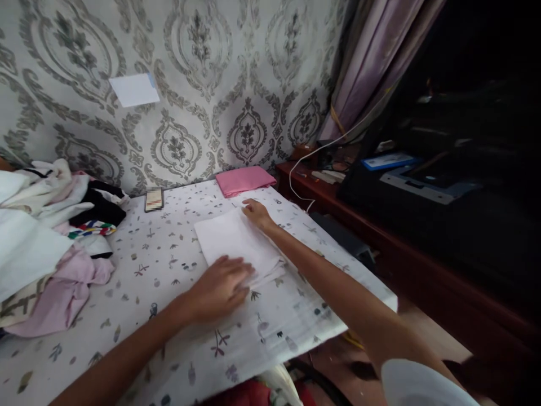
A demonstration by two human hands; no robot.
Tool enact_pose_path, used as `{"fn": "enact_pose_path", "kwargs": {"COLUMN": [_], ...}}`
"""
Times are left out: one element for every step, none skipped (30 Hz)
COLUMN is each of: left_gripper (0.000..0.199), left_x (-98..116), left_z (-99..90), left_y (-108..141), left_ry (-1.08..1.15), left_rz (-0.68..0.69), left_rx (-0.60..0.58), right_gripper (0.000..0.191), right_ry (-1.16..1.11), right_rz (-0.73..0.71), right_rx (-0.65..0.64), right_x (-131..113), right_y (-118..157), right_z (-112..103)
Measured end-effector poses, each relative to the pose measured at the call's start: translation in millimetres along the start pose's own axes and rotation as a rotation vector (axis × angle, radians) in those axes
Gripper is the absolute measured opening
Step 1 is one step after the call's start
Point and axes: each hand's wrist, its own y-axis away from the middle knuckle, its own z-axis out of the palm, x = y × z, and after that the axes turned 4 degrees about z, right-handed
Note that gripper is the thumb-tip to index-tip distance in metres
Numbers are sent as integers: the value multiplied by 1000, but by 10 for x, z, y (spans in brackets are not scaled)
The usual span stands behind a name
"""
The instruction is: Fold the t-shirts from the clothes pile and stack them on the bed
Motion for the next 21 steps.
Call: {"fn": "enact_pose_path", "kwargs": {"left_gripper": [43, 42, 41, 40, 39, 37, 35, 34, 32, 31, 29, 27, 25, 23, 22, 21, 21, 21, 21, 20, 20], "left_x": [-72, -174, -300, -444, -595, -744, -882, -1002, -1102, -1180, -1238, -1278, -1304, -1320, -1330, -1336, -1342, -1349, -1360, -1374, -1391], "left_z": [-102, -192, -264, -314, -344, -358, -358, -350, -336, -320, -299, -275, -247, -216, -182, -147, -113, -82, -55, -31, -11], "left_y": [-54, -127, -218, -326, -450, -584, -724, -864, -1000, -1127, -1242, -1341, -1425, -1494, -1548, -1589, -1619, -1641, -1657, -1668, -1676], "left_ry": [71, 126, 166, 198, 222, 228, 212, 182, 148, 114, 87, 67, 52, 38, 26, 15, 6, -1, -6, -10, -13], "left_rz": [-35, -82, -121, -168, -214, -271, -335, -397, -448, -488, -514, -531, -543, -558, -575, -591, -607, -621, -633, -644, -654], "left_rx": [37, 89, 133, 173, 197, 208, 219, 224, 230, 235, 238, 238, 237, 234, 230, 226, 223, 221, 220, 220, 221], "right_gripper": [27, 25, 23, 21, 20, 19, 18, 19, 20, 21, 23, 24, 25, 25, 25, 25, 24, 24, 24, 24, 24], "right_ry": [4, 9, 15, 26, 45, 71, 107, 147, 183, 215, 244, 265, 279, 288, 296, 306, 320, 338, 359, 377, 391], "right_rz": [-26, -67, -118, -177, -218, -238, -250, -260, -271, -284, -293, -295, -291, -281, -269, -259, -252, -251, -254, -260, -267], "right_rx": [-1, 0, 7, 19, 33, 50, 58, 51, 44, 38, 34, 39, 48, 60, 72, 79, 83, 87, 91, 99, 107], "right_x": [16, 41, 74, 111, 151, 192, 234, 278, 323, 367, 408, 443, 469, 486, 493, 493, 490, 487, 487, 492, 504], "right_y": [93, 218, 373, 554, 755, 963, 1168, 1355, 1515, 1639, 1725, 1774, 1790, 1784, 1762, 1735, 1708, 1687, 1673, 1667, 1670], "right_z": [-86, -183, -288, -395, -498, -589, -662, -715, -745, -754, -747, -729, -705, -681, -660, -643, -630, -622, -617, -613, -611]}}
